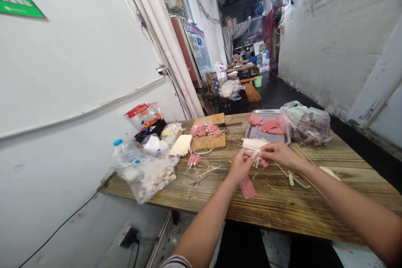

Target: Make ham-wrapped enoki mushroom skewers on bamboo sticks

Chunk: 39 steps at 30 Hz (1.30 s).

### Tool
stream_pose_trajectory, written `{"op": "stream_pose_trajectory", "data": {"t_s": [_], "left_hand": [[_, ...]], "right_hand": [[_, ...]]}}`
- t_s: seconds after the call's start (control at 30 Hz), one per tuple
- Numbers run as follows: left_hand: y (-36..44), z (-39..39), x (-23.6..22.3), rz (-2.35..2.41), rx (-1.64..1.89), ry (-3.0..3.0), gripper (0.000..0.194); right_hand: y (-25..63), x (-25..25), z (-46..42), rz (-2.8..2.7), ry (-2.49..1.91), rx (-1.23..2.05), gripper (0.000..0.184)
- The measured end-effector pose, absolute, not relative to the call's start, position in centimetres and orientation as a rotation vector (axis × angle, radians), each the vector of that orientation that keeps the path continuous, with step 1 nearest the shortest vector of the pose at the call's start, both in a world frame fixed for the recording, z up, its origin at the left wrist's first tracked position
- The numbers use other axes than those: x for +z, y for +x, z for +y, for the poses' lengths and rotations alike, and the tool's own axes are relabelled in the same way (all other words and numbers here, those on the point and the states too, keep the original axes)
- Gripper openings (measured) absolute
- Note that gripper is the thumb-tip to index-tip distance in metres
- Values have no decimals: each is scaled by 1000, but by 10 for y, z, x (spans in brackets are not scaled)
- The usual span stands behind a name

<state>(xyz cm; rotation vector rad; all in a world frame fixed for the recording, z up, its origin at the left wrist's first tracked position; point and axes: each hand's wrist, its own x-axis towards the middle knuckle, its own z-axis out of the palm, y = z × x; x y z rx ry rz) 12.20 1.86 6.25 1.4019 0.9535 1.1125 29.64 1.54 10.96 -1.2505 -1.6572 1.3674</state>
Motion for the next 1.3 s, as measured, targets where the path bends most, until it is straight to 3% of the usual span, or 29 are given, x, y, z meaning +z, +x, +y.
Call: {"op": "stream_pose_trajectory", "data": {"t_s": [0.2, 0.4, 0.5, 0.7, 0.97, 1.17, 1.3], "left_hand": [[112, 17, 82, 974, 1158, 1727, 16], [108, 25, 99, 936, 910, 1960, 14], [107, 28, 98, 822, 831, 1854, 18], [103, 26, 89, 646, 767, 1473, 49], [89, 21, 91, 796, 670, 1429, 53], [86, 11, 74, 871, 816, 1176, 56], [77, 10, 63, 994, 908, 1326, 50]], "right_hand": [[297, 109, 14, -1828, -1294, 1287, 42], [291, 116, 8, -2339, -1387, 554, 39], [289, 120, 3, -2431, -1337, 428, 41], [290, 116, -3, -2279, -1211, 799, 39], [283, 104, -3, -1828, -1059, 1413, 46], [278, 101, 2, -1764, -1060, 1448, 45], [270, 85, 5, -1776, -1078, 1496, 40]]}}
